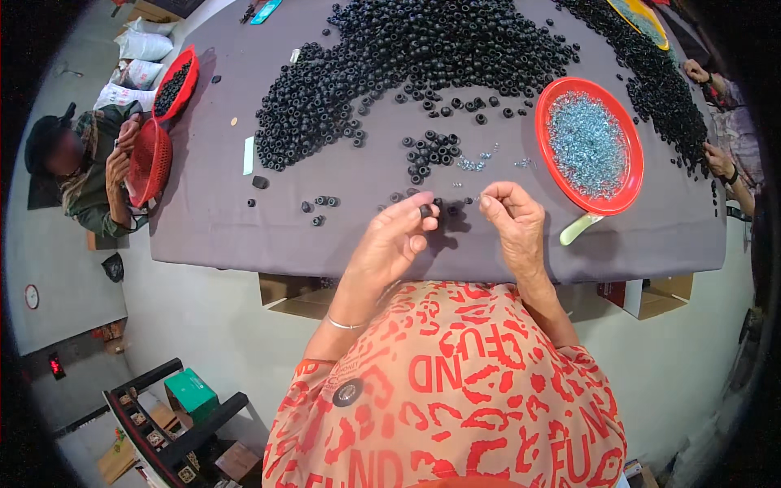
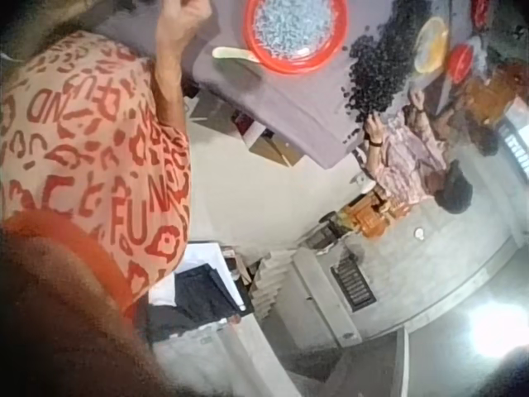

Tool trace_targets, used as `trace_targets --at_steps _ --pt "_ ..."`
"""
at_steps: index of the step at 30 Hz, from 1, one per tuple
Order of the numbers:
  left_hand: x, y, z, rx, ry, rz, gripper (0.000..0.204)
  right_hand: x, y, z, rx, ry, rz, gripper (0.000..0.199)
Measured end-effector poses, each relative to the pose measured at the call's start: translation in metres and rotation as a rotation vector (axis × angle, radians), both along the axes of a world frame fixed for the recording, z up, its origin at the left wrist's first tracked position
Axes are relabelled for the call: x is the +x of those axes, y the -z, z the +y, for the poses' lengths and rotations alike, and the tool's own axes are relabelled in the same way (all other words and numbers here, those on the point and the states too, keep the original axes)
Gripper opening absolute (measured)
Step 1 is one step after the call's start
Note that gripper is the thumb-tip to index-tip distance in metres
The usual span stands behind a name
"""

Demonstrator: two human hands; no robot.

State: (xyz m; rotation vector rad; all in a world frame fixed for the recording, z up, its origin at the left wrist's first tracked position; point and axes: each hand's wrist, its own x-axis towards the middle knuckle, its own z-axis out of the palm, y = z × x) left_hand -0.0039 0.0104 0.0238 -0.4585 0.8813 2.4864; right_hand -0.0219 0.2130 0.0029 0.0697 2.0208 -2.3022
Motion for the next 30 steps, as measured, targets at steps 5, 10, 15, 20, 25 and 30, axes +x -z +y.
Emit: trace_targets --at_steps 5,10,15,20,25,30 --pt "0.005 -0.001 0.000 0.077 0.043 0.056 0.035 0.006 -0.011 -0.005 -0.021 -0.012 -0.002 0.006" --pt "0.009 -0.003 0.004 -0.133 -0.018 0.109 0.029 0.010 -0.016 -0.007 0.001 -0.047 0.000 0.007" --pt "0.012 -0.004 0.005 -0.283 -0.111 0.190 0.026 0.016 -0.026 -0.014 -0.010 -0.100 0.007 0.006" --pt "0.011 0.000 0.005 0.031 -0.088 0.129 0.025 0.017 -0.032 -0.020 -0.057 -0.150 0.029 0.003" --pt "0.013 0.001 0.008 -0.002 -0.072 0.130 0.024 0.019 -0.036 -0.026 -0.043 -0.138 0.029 0.002" --pt "0.014 0.003 0.009 -0.043 -0.079 0.162 0.019 0.016 -0.031 -0.029 -0.010 -0.136 0.098 0.003"
